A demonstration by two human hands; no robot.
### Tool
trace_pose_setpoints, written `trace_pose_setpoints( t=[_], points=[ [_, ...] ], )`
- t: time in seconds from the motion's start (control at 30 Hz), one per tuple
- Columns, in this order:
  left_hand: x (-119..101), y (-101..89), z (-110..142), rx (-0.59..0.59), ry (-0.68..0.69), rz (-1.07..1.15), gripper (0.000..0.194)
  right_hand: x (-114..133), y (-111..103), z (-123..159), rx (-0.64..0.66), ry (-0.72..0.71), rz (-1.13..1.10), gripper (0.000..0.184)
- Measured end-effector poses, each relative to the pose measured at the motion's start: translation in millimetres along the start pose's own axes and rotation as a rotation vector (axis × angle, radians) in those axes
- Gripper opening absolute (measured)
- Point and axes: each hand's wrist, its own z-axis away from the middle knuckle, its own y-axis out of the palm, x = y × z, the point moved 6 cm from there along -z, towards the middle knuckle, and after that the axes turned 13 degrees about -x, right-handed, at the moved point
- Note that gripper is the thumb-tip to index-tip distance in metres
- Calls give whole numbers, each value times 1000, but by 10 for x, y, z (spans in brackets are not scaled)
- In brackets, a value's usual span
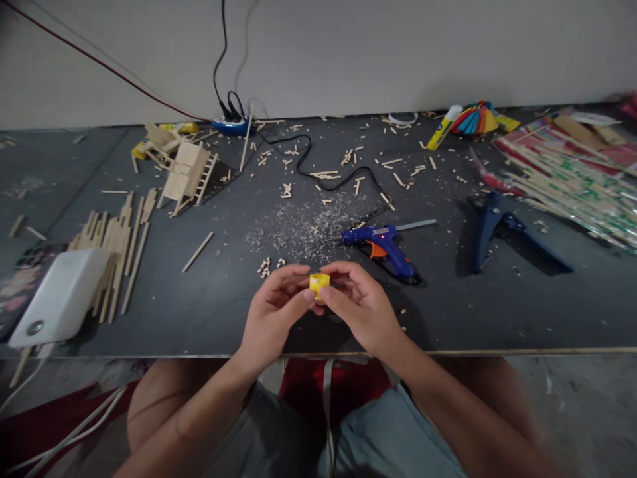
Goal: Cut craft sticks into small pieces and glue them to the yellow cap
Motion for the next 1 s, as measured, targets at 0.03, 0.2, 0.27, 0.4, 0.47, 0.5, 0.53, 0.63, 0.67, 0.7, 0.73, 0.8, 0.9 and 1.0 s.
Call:
trace_pose_setpoints(
  t=[0.03, 0.2, 0.27, 0.4, 0.47, 0.5, 0.53, 0.63, 0.67, 0.7, 0.73, 0.8, 0.9, 1.0],
  points=[
    [-8, -4, -2, 3, 5, -10, 29, -14, -3, -7, -2, 23, -7, 21],
    [-12, 10, -13, 68, 8, -11, 32, -84, -10, -16, 11, 134, 2, 21],
    [-5, 25, -15, 106, 5, 7, 32, -94, -22, -17, 9, 164, 12, 20],
    [25, 49, -21, 172, -16, 29, 43, -102, -52, -25, -8, 222, 22, 19],
    [44, 43, -36, 168, -28, 2, 42, -106, -52, -27, -6, 237, 22, 19],
    [50, 35, -47, 158, -31, -16, 39, -109, -47, -26, 0, 241, 20, 19],
    [53, 26, -59, 145, -31, -32, 36, -112, -39, -25, 7, 245, 17, 20],
    [50, 10, -90, 135, -33, -51, 32, -106, -36, -33, 32, 248, 19, 20],
    [47, 7, -100, 139, -31, -48, 32, -93, -57, -46, 31, 242, 30, 20],
    [42, 2, -109, 138, -26, -43, 31, -68, -101, -70, 11, 225, 44, 19],
    [37, -6, -120, 133, -19, -39, 30, -29, -170, -104, -32, 192, 57, 18],
    [33, -30, -140, 105, -5, -39, 28, 81, -358, -185, -166, 91, 72, 16],
    [38, -60, -160, 66, 24, -65, 27, 203, -556, -268, -267, -4, 96, 13],
    [9, -71, -167, 64, 149, -103, 30, 125, -457, -252, -111, 125, 124, 16]
  ],
)
